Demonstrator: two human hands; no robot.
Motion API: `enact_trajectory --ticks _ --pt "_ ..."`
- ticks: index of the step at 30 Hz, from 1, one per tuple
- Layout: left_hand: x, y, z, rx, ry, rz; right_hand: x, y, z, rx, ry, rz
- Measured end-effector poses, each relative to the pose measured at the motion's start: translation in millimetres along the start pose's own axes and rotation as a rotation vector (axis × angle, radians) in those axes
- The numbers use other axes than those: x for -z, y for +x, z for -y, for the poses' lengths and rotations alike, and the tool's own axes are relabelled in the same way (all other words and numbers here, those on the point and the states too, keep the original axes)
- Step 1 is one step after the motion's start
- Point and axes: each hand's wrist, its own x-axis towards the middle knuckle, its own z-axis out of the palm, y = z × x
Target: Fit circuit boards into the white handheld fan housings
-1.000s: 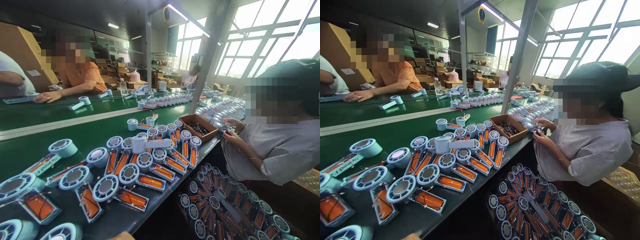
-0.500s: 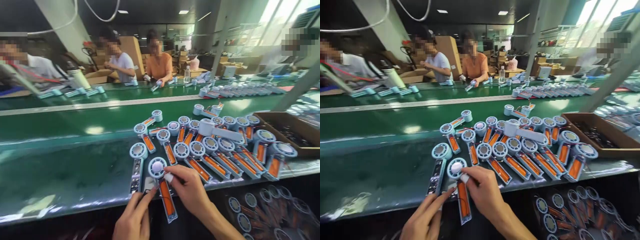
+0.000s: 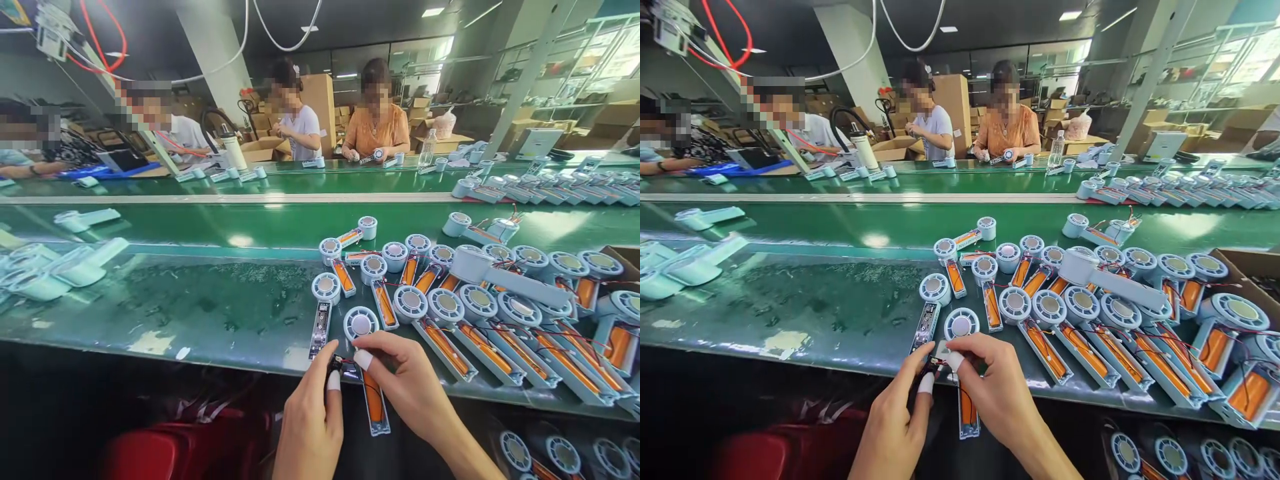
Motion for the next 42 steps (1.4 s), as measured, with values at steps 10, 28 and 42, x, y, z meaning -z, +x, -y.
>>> enact_trajectory --ticks 10,28,42 --pt "3.5 -5 -2 0.174 -0.141 0.088 -11 -4 1 0.248 -0.304 -0.147" --pt "13.4 6 -15 0.204 -0.213 -0.021 0 -2 11 0.31 -0.578 0.111" --pt "6.5 -3 -20 -0.086 0.025 -0.12 -16 -8 6 0.402 -0.649 -0.069"
